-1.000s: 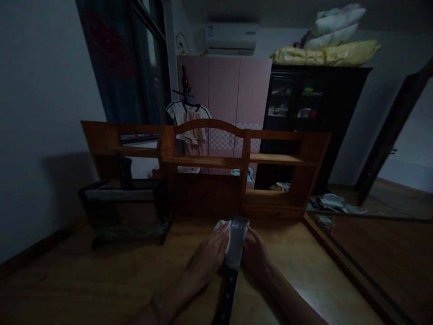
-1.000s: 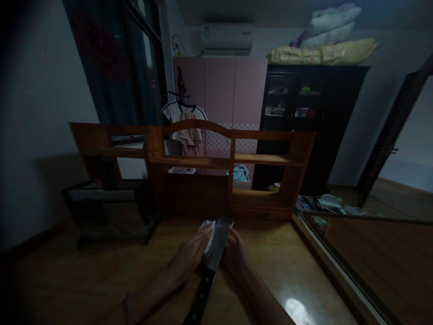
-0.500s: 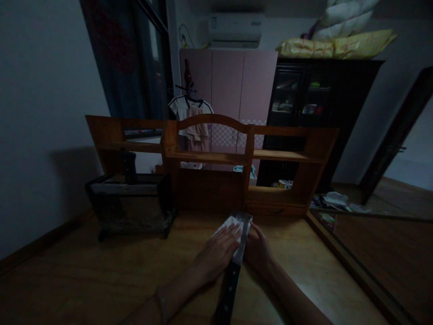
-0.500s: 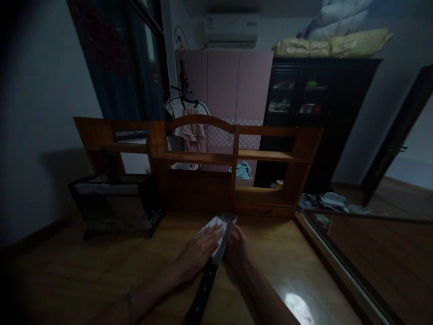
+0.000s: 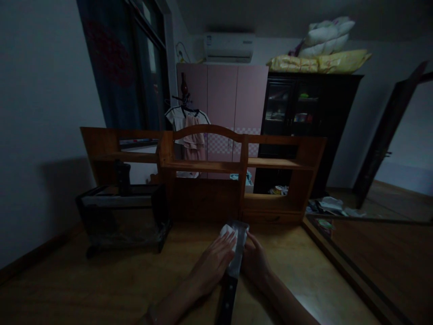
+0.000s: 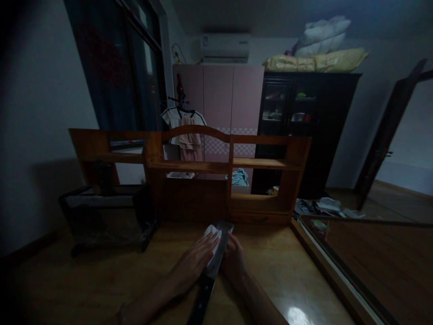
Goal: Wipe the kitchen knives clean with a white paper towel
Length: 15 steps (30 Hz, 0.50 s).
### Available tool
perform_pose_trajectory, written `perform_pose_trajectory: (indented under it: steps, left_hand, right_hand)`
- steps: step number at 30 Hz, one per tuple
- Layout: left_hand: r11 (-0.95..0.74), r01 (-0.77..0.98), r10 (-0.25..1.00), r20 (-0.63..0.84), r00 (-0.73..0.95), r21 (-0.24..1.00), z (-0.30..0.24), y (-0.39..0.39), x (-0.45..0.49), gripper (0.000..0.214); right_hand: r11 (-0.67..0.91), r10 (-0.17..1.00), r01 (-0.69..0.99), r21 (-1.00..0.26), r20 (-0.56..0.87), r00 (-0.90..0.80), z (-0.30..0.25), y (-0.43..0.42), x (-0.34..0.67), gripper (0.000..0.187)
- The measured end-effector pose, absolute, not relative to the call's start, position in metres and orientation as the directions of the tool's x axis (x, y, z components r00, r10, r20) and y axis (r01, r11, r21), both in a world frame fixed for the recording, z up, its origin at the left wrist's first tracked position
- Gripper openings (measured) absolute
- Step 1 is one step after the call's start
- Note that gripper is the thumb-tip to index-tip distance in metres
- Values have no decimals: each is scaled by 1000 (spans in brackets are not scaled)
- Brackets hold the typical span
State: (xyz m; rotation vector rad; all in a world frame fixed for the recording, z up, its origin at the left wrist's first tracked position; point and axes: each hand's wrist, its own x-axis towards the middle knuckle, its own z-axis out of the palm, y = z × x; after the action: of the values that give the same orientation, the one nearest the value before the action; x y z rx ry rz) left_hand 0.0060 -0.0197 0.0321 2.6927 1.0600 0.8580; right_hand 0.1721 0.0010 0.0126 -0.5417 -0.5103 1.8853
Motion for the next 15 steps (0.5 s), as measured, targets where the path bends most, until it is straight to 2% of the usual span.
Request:
perform_pose_trajectory:
  steps: [7, 10, 15]
  left_hand:
    - [-868, 456, 496, 381, 781, 196, 53, -39, 9, 48]
    - [-845, 503, 531, 407, 743, 184, 48, -38, 13, 45]
    - [-729, 649, 651, 511, 561, 218, 30, -21, 9, 42]
  right_hand:
    - [-344, 933, -725, -596, -128, -338, 13, 0, 174, 27]
    - [-327, 936, -729, -601, -102, -336, 11, 2, 174, 23]
    - [-341, 929, -720, -604, -101, -356, 7, 4, 173, 27]
